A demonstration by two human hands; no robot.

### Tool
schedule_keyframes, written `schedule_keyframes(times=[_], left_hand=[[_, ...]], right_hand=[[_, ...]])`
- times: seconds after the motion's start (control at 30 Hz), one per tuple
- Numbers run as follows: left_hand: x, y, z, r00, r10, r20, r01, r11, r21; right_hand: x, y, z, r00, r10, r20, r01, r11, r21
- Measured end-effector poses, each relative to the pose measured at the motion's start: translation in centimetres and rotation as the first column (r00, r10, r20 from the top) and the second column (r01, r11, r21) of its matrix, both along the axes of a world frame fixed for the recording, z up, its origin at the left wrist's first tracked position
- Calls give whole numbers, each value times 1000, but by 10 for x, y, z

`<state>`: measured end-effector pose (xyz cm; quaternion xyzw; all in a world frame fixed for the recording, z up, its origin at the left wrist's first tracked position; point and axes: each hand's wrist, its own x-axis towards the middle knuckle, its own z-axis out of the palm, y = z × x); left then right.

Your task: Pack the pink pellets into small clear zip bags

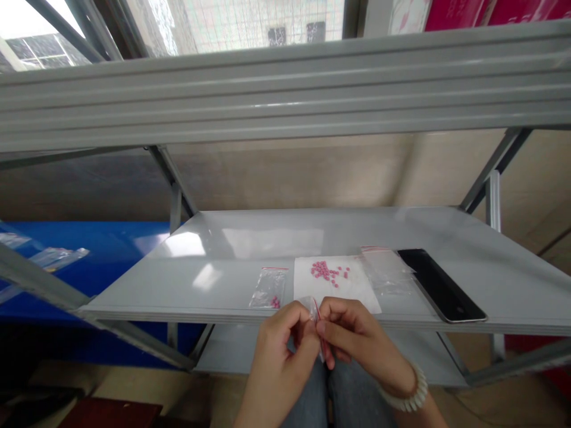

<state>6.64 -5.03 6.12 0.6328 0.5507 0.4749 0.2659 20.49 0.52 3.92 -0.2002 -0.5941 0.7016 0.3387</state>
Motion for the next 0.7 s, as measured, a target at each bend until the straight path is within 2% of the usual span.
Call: schedule_keyframes(times=[0.07,0.2,0.27,0.33,0.43,0.5,0.57,0.7], left_hand=[[1,0,0,993,72,-98,-64,994,85],[0,-3,4,961,222,-164,-175,950,260],[-2,-6,7,960,230,-156,-171,931,321],[-6,-7,7,975,167,-150,-105,929,354],[-10,-6,0,973,-30,-228,97,953,287],[-11,-3,-7,952,-107,-286,168,966,199],[-10,1,-14,953,-106,-283,154,976,151],[-11,6,-18,979,-126,-159,144,984,104]], right_hand=[[0,-5,5,991,-112,71,106,990,87],[2,-12,14,898,-386,211,326,906,271],[3,-13,17,871,-431,236,363,888,283],[5,-13,20,867,-437,242,373,888,268],[6,-13,20,875,-425,232,368,895,253],[7,-13,20,880,-418,225,363,898,249],[7,-13,18,883,-413,222,362,901,239],[8,-13,16,888,-404,219,359,908,218]])
